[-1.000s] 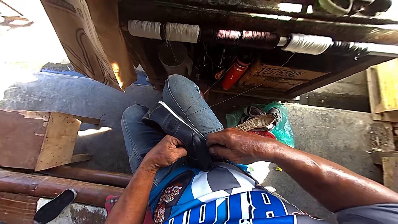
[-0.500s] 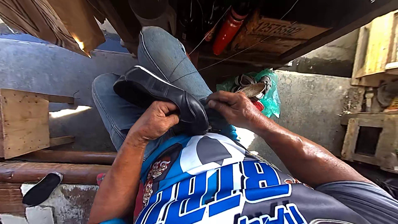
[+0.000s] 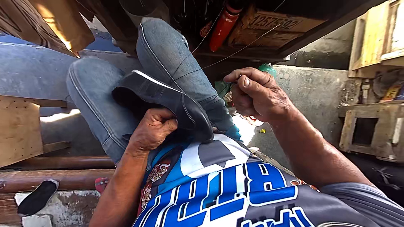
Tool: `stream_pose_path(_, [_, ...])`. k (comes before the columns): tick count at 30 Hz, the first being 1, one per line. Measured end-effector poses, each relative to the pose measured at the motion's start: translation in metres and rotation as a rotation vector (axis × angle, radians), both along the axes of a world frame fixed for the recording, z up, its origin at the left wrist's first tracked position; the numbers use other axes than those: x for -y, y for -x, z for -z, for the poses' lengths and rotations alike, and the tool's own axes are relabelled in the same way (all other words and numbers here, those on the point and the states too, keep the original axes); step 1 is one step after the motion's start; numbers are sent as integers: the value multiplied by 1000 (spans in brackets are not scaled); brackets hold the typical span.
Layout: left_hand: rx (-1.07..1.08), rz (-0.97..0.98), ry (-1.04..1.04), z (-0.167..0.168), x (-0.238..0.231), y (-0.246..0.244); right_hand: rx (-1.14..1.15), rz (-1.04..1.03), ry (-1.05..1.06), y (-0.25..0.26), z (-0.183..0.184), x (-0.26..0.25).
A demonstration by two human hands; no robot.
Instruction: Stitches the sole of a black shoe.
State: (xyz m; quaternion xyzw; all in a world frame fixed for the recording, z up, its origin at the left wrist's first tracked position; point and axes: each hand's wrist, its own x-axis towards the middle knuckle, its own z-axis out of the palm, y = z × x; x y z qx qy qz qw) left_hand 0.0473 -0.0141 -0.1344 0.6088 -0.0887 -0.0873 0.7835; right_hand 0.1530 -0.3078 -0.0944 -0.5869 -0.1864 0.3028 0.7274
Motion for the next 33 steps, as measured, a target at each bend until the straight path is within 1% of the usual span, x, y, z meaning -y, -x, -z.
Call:
stream_pose_path(3, [62, 7, 5, 0, 6, -2, -77, -89, -134, 8, -8, -3])
stream_pose_path(5, [97, 0, -7, 1, 7, -5, -66, -109, -152, 11, -9, -3])
stream_pose_path(7, [149, -32, -72, 0, 8, -7, -45, -95, -124, 14, -10, -2])
stream_pose_path(11, [291, -82, -431, -9, 4, -14, 53, -34, 5, 22, -14, 0])
stream_pose_path(14, [321, -105, -774, -24, -3, -16, 133, -3, 95, 39, -21, 4])
stream_pose_path(16, [317, -123, -953, -29, -13, -19, 180, -36, 109, 48, -24, 5])
stream_pose_path(18, [307, -103, -1046, -32, -28, -23, 247, -128, 140, 56, -23, 6])
stream_pose_path(19, [307, -102, -1069, -34, -35, -25, 291, -185, 191, 59, -20, 9])
stream_pose_path(21, [294, -132, -1078, -37, -47, -23, 353, -233, 347, 64, -17, 15])
stream_pose_path(22, [282, -157, -1071, -38, -49, -22, 367, -190, 390, 64, -16, 16])
stream_pose_path(25, [247, -176, -1072, -45, -48, -14, 430, 53, 536, 60, -21, 6])
stream_pose_path(27, [213, -163, -1097, -56, -46, -5, 469, 102, 631, 57, -20, 0])
stream_pose_path(28, [216, -156, -1064, -63, -44, -1, 471, 92, 655, 55, -21, -2])
stream_pose_path(29, [231, -144, -964, -71, -42, 3, 457, 67, 652, 54, -22, -3])
stream_pose_path(30, [240, -115, -822, -79, -38, 8, 431, 34, 629, 54, -24, -4])
stream_pose_path(33, [247, 54, -380, -112, -11, 15, 375, -78, 525, 55, -26, -4])
